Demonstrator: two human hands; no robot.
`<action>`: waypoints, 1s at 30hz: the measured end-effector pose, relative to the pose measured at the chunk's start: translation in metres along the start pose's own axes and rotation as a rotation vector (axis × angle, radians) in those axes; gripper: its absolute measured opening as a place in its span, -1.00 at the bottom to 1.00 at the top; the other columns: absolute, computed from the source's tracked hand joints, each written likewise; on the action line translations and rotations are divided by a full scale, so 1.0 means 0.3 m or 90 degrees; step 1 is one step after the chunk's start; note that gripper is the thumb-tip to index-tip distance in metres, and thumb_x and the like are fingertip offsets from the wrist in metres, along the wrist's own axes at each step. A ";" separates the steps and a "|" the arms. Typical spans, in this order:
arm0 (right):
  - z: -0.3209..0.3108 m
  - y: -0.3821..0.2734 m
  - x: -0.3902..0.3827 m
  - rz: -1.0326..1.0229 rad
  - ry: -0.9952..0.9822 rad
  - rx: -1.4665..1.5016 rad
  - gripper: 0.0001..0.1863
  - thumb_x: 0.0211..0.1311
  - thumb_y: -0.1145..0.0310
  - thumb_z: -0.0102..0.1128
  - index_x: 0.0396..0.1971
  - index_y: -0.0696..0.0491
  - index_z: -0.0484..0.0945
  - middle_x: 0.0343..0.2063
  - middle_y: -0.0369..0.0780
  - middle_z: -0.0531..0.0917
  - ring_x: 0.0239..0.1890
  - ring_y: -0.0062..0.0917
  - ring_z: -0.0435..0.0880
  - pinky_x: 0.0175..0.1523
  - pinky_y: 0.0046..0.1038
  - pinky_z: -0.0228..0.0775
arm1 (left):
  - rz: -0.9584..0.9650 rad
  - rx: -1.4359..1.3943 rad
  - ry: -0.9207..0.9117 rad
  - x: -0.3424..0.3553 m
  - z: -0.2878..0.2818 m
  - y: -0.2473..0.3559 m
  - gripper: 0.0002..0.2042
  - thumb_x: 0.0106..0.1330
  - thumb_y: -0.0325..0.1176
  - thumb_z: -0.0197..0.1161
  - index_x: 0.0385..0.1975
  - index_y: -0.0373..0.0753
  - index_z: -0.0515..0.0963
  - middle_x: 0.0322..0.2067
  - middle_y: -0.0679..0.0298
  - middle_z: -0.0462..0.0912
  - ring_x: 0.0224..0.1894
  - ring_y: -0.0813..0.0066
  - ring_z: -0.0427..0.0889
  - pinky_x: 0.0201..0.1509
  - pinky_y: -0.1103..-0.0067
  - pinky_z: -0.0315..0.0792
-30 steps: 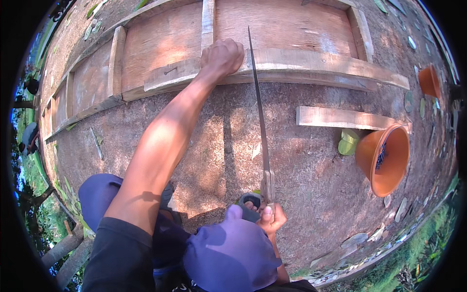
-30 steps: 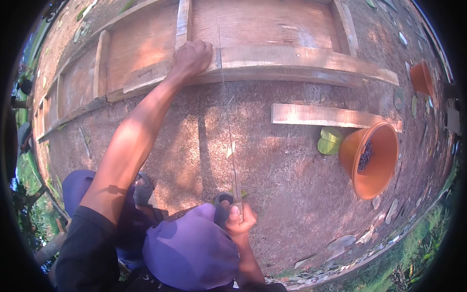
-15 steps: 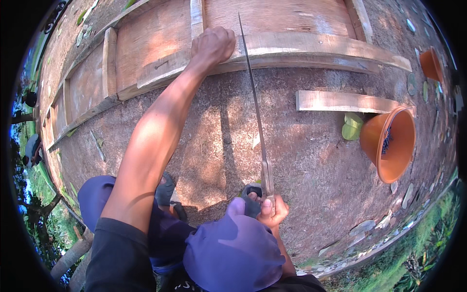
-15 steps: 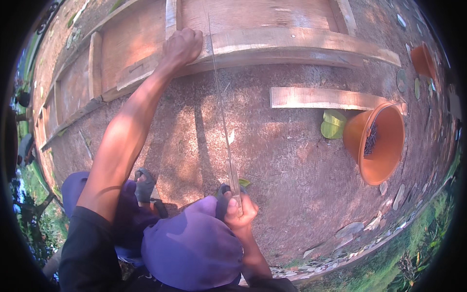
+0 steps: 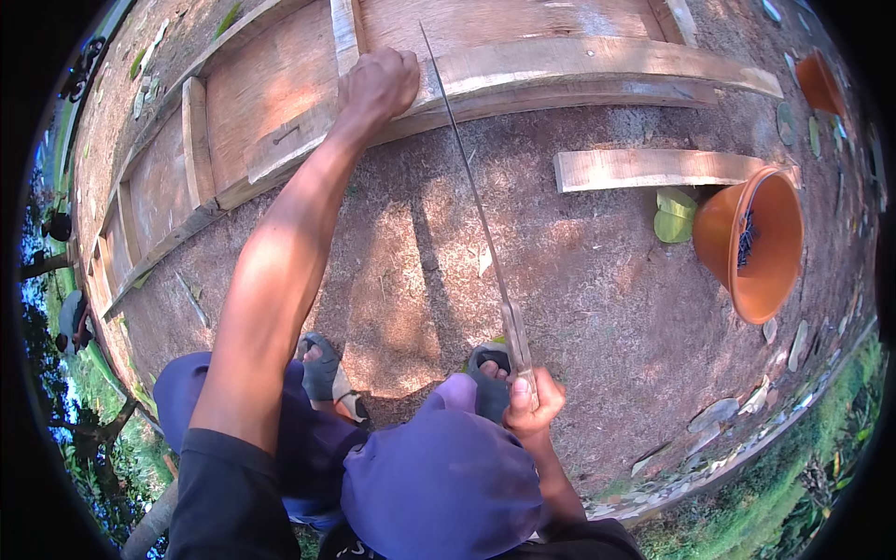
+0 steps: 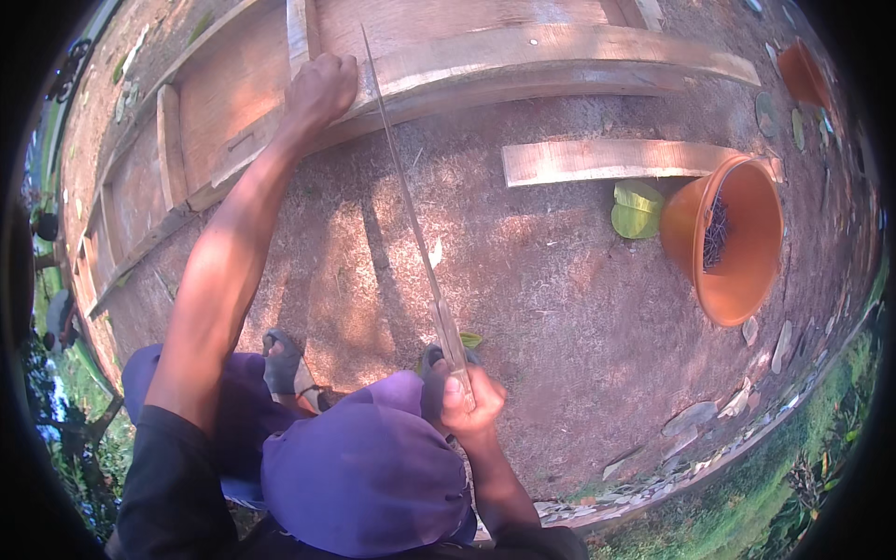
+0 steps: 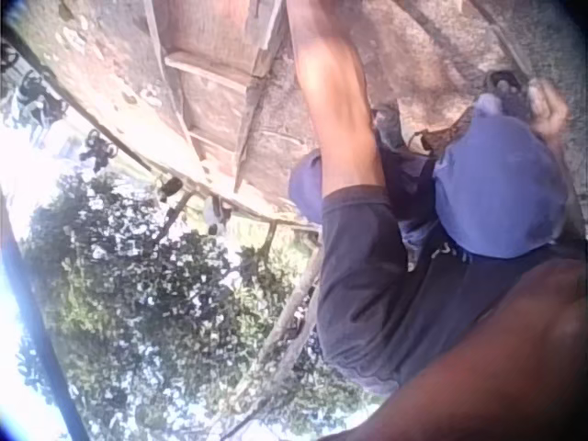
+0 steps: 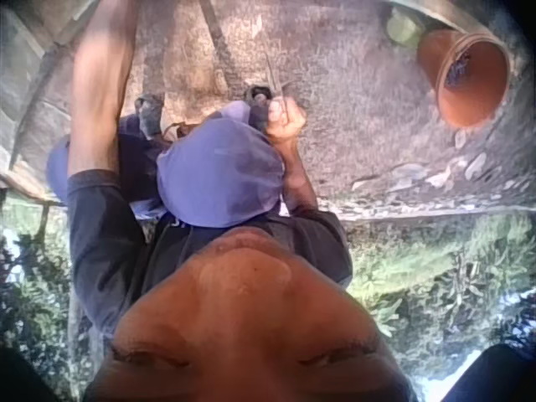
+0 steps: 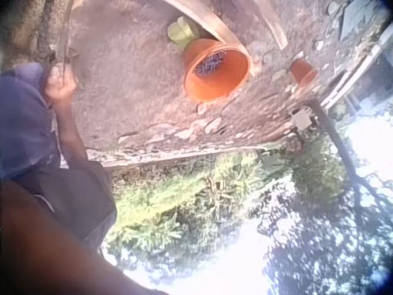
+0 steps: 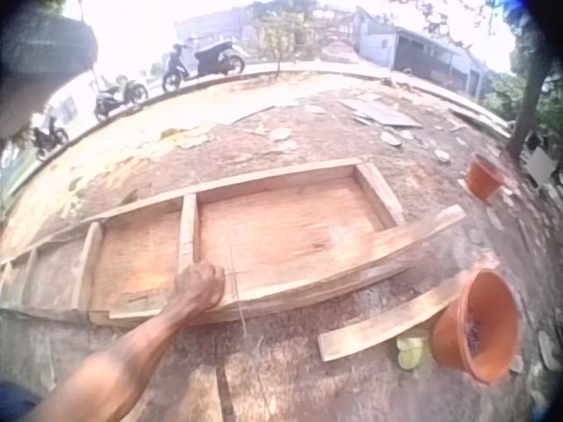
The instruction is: The person uses a hand saw to cut a wooden plank placed on a wooden frame outdoors. They hold the plank with one hand and saw with the other, completing the cut and separating the piece.
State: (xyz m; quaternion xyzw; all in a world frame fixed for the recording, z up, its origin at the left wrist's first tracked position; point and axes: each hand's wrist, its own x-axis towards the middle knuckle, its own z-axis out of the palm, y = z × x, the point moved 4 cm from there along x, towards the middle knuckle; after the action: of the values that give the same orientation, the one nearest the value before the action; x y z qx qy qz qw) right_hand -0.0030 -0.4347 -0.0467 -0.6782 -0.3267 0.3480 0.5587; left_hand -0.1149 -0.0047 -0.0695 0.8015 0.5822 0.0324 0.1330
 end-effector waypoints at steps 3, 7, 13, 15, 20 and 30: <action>0.043 -0.042 0.038 -0.001 0.008 -0.013 -0.69 0.26 0.24 0.15 -0.45 0.22 0.61 -0.69 -0.22 0.59 -0.67 -0.56 0.59 -0.52 -0.49 0.43 | -0.037 -0.002 -0.009 -0.029 -0.009 0.017 -0.53 0.40 -0.11 -0.18 -0.22 -0.38 0.61 -0.13 -0.26 0.61 -0.08 -0.31 0.59 0.11 0.08 0.42; 0.313 -0.126 0.506 -0.047 0.017 -0.020 -0.69 0.34 0.24 0.12 -0.51 0.16 0.52 -0.75 -0.26 0.48 -0.65 -0.66 0.46 -0.56 -0.45 0.25 | -0.063 -0.023 0.017 -0.021 -0.034 0.066 -0.53 0.40 -0.12 -0.18 -0.22 -0.40 0.60 -0.12 -0.24 0.61 -0.08 -0.32 0.58 0.11 0.06 0.41; 0.117 -0.065 0.164 0.001 -0.006 -0.062 -0.71 0.26 0.25 0.18 -0.53 0.17 0.53 -0.73 -0.22 0.53 -0.66 -0.61 0.55 -0.54 -0.48 0.35 | -0.055 -0.056 -0.023 -0.023 -0.071 0.047 -0.51 0.39 -0.13 -0.20 -0.20 -0.45 0.58 -0.11 -0.27 0.60 -0.03 -0.33 0.55 0.11 0.02 0.38; 0.009 0.013 -0.032 0.010 0.016 0.004 -0.68 0.25 0.24 0.15 -0.53 0.22 0.56 -0.71 -0.20 0.55 -0.65 -0.58 0.57 -0.53 -0.48 0.38 | -0.035 -0.046 -0.020 -0.033 -0.051 0.039 -0.53 0.40 -0.16 -0.21 -0.23 -0.43 0.58 -0.14 -0.27 0.61 -0.05 -0.32 0.57 0.09 0.02 0.40; 0.210 -0.143 0.318 0.025 -0.009 -0.076 -0.72 0.33 0.29 0.14 -0.53 0.15 0.52 -0.76 -0.23 0.51 -0.71 -0.66 0.48 -0.59 -0.44 0.28 | -0.042 -0.053 -0.022 -0.041 -0.025 0.035 -0.55 0.39 -0.16 -0.19 -0.26 -0.40 0.59 -0.16 -0.25 0.62 -0.08 -0.30 0.59 0.06 0.04 0.42; -0.032 -0.035 -0.004 -0.011 -0.006 -0.038 -0.67 0.26 0.23 0.16 -0.50 0.22 0.57 -0.70 -0.23 0.60 -0.63 -0.57 0.61 -0.47 -0.50 0.45 | -0.013 -0.011 0.004 -0.022 -0.008 0.029 -0.61 0.37 -0.21 -0.19 -0.30 -0.33 0.57 -0.18 -0.24 0.61 -0.13 -0.28 0.60 0.04 0.03 0.42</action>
State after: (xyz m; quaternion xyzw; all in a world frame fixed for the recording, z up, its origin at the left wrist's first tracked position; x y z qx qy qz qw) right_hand 0.0039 -0.4391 -0.0351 -0.6900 -0.3456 0.3364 0.5396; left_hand -0.1094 -0.0129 -0.0643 0.7943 0.5902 0.0387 0.1387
